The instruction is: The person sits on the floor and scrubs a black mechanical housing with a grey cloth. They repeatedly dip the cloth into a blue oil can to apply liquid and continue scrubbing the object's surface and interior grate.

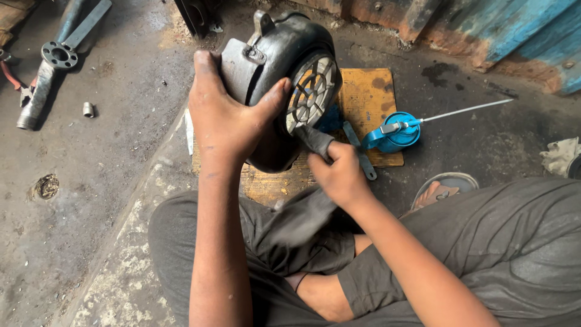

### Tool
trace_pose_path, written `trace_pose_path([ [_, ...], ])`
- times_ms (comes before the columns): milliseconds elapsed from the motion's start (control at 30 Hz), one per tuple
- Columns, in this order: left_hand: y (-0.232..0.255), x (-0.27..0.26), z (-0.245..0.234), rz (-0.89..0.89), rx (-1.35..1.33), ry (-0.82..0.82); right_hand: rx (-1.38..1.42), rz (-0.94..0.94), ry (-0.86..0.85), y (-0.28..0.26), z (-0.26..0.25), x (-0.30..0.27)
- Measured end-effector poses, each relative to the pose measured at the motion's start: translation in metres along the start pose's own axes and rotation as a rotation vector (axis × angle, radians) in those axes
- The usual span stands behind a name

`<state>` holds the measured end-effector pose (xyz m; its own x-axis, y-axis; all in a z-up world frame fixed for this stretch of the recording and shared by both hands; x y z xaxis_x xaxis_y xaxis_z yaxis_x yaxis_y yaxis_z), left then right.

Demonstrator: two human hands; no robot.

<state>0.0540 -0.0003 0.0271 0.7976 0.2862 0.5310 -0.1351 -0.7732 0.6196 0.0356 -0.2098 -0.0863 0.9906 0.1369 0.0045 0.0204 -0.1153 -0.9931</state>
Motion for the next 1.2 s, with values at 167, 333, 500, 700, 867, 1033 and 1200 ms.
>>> trace_pose_path([
  [167, 0.000, 0.000, 0.003, -0.023, 0.009, -0.014, -0.824, -0.521, 0.092, -0.035, 0.003, -0.012],
  [333, -0.002, 0.000, 0.004, -0.041, 0.048, 0.008, 0.480, 0.215, -0.077, 0.006, 0.002, -0.007],
  [500, -0.007, 0.001, -0.002, 0.023, 0.011, 0.023, -0.331, -0.225, -0.072, -0.019, -0.005, -0.004],
  [700, 0.000, 0.000, -0.001, 0.020, 0.013, -0.020, -0.716, -0.387, 0.027, -0.050, -0.004, -0.012],
  [867, 0.009, -0.009, 0.002, 0.077, 0.010, 0.012, -0.079, -0.028, -0.060, -0.017, -0.002, -0.011],
  [1033, 0.010, -0.007, 0.004, 0.074, -0.075, -0.122, 0.539, 0.245, -0.137, -0.002, -0.013, -0.026],
  [1200, 0.010, -0.012, -0.003, 0.187, -0.104, -0.067, -0.224, 0.065, -0.061, -0.018, -0.018, -0.029],
])
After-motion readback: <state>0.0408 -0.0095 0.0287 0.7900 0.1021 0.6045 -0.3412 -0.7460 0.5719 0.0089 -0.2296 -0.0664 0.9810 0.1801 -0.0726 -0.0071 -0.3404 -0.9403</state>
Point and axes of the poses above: each hand's wrist, its own x-axis towards the middle knuckle, its own z-axis out of the palm, y = z × x, the point moved 5 cm from there along x, towards the middle knuckle, and after that the axes turned 12 degrees about x, right-handed, at the moved point
